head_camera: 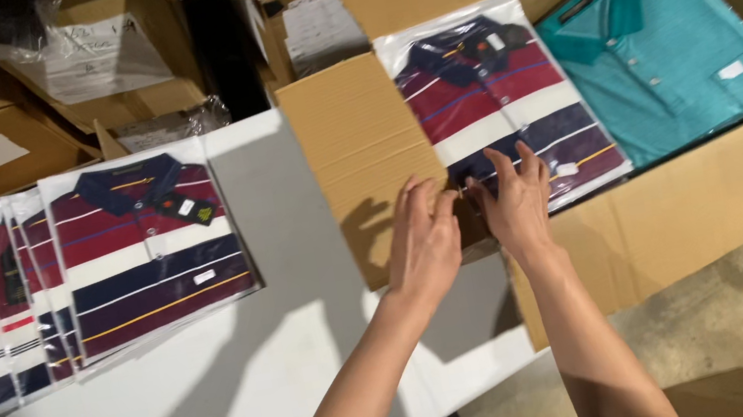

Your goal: The person takes packaged shirts from a large cardboard box and stacks them onto a white table, then moves shirts from the table back into the box.

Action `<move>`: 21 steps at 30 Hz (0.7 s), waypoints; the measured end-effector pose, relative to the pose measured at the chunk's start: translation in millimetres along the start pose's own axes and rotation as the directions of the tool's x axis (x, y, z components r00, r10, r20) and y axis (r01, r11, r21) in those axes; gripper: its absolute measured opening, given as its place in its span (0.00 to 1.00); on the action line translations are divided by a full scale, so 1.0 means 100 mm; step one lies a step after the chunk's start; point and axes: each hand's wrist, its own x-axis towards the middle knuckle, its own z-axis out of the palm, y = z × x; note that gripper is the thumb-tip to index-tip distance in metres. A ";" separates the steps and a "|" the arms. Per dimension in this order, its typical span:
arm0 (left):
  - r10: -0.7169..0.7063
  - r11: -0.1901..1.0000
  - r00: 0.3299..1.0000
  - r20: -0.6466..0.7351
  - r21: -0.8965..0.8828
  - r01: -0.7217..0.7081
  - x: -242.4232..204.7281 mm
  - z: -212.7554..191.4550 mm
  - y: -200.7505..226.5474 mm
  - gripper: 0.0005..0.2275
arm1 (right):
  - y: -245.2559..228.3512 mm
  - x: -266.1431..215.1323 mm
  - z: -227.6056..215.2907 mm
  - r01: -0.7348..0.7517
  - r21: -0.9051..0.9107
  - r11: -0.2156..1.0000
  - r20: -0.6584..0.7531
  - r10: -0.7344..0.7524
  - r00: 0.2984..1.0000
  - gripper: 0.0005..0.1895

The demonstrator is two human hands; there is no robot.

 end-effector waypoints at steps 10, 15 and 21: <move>-0.368 0.930 0.844 0.390 0.158 0.333 0.32 1.37 0.53 0.30 | 1.11 0.50 -0.14 -0.089 -0.056 0.994 0.458 0.105 0.883 0.36; -0.590 0.799 0.683 0.431 0.192 0.570 0.58 1.62 0.50 0.42 | 1.27 0.78 -0.40 -0.268 -0.055 0.962 0.536 0.255 0.805 0.47; -0.726 0.609 0.536 0.431 0.040 0.792 0.81 1.21 0.92 0.54 | 1.45 0.95 -0.54 -0.394 -0.053 0.918 0.577 0.350 0.738 0.57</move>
